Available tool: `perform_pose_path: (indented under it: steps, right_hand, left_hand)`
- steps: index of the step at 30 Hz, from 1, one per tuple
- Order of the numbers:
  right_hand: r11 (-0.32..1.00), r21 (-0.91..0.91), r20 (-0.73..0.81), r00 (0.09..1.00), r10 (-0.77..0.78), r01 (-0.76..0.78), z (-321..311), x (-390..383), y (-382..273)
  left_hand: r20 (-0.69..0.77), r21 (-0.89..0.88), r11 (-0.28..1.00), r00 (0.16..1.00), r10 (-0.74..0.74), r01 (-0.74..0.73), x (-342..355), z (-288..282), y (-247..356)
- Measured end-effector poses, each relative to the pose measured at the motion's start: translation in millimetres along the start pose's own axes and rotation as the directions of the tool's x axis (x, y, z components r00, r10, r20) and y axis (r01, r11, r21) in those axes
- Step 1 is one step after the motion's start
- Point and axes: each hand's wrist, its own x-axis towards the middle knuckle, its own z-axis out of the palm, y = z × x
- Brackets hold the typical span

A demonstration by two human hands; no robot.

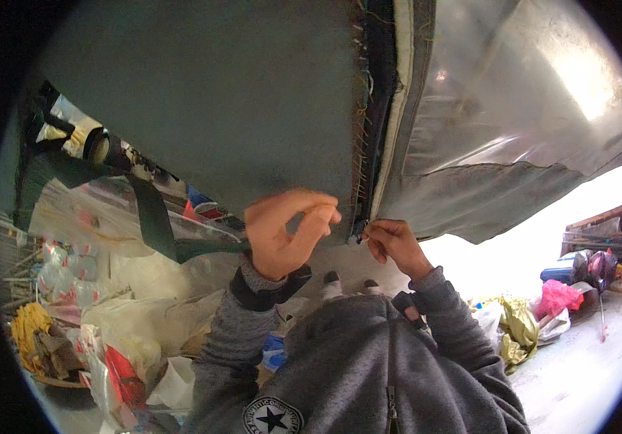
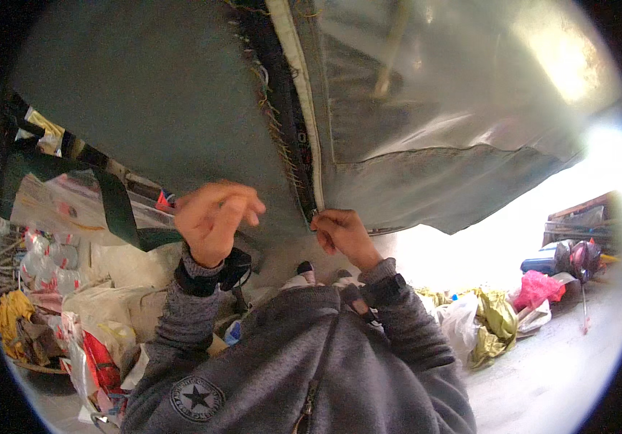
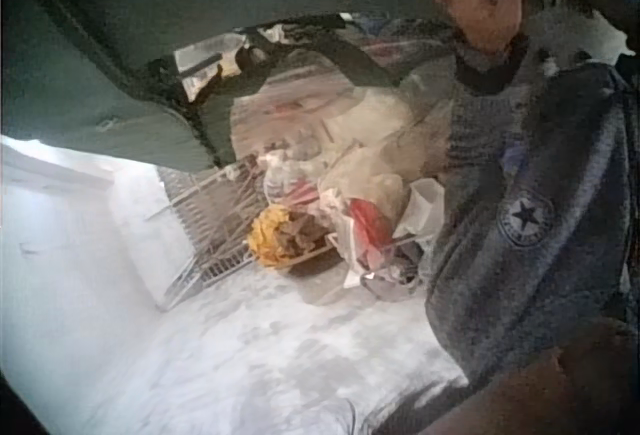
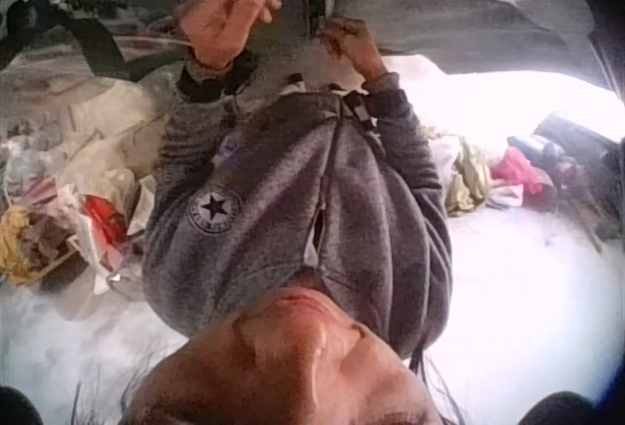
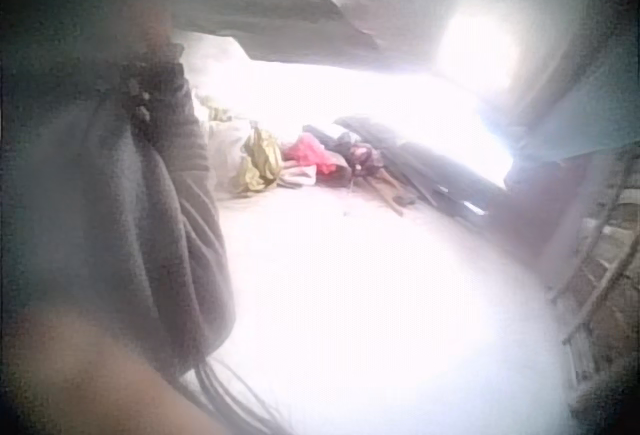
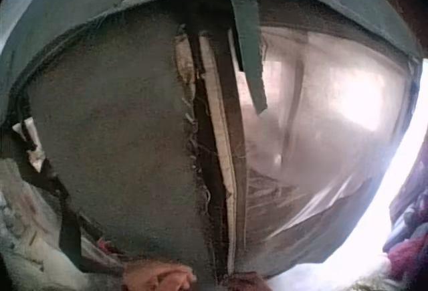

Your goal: The person uses pliers to remove a stuck zipper slider from a large green fabric cover, then manually repositions and slides the zipper to test its movement. The person repeatedly manipulates the zipper slider and fabric edges to align the teeth.

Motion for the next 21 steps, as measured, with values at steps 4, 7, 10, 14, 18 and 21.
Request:
perform_pose_path:
  steps: [4,7,10,14,18,21]
  right_hand:
    - [1.000,-0.006,0.006,1.000,0.020,-0.020,-1,0,0]
    - [0.999,0.017,0.024,0.999,0.027,-0.027,-1,1,1]
    - [0.997,0.046,0.029,0.998,0.063,-0.064,-1,1,3]
    - [0.997,0.049,0.059,0.997,0.051,-0.054,-2,3,5]
    - [0.996,0.053,0.064,0.996,0.067,-0.070,-2,3,7]
    - [0.991,0.092,0.049,0.994,0.098,-0.102,-1,3,7]
  left_hand:
    - [0.229,-0.098,0.776,0.773,-0.592,0.623,-46,17,-47]
    - [0.299,-0.280,0.517,0.585,-0.754,0.809,-76,45,-80]
    - [0.349,-0.455,0.413,0.585,-0.733,0.789,-89,67,-98]
    - [0.403,-0.710,0.157,0.579,-0.708,0.686,-95,89,-106]
    - [0.472,-0.836,-0.103,0.611,-0.635,0.538,-102,97,-116]
    - [0.477,-0.861,-0.185,0.624,-0.619,0.474,-105,108,-128]
